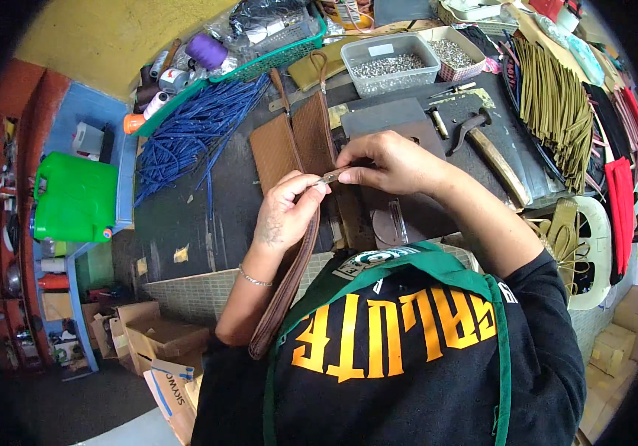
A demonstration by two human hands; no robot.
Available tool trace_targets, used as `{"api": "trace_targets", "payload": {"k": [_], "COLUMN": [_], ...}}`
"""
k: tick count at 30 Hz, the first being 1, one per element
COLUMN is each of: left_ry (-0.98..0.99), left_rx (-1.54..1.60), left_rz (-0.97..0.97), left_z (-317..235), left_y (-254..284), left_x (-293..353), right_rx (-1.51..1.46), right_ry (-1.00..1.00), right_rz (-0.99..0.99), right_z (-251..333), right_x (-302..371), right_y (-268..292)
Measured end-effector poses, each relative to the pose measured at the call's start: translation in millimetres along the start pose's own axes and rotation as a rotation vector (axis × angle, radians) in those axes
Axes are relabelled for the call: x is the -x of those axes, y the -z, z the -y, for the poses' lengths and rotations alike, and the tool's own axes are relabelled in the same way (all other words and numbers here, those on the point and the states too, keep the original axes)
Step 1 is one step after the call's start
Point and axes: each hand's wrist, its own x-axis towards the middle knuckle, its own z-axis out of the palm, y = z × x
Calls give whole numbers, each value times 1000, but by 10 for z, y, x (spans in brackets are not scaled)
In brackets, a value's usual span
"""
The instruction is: The person attaches straps to woven pouches using fasteners and a hammer, carries pouches across the room, and fastens a strap onto another pouch at the workbench.
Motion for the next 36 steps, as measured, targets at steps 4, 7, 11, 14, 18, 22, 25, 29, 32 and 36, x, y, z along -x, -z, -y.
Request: {"api": "trace_targets", "payload": {"k": [4,7,11,14,18,22,25,29,32,36], "left_ry": [-179,-219,-286,-267,-238,-281,-367,-434,-403,-401], "left_rx": [-34,40,133,292,182,-71,-260,-605,-730,-756], "left_rz": [-105,-212,-301,-331,-219,-100,-78,-71,-47,-64], "left_z": [11,5,12,44,-7,-77,-90,-228,-338,-375], "left_y": [-67,-123,-261,-362,-223,-65,24,88,128,200], "left_x": [34,66,70,105,91,87,87,125,171,201], "right_rx": [72,82,-64,-154,248,494,615,765,833,816], "right_ry": [97,154,70,48,168,202,314,407,445,450], "right_rz": [-106,-276,-465,-474,-265,-64,34,83,93,42], "right_z": [68,144,218,274,273,378,444,503,591,609], "right_x": [14,42,88,119,100,78,35,21,9,-11], "right_y": [-92,-211,-380,-414,-132,73,149,136,132,152]}}
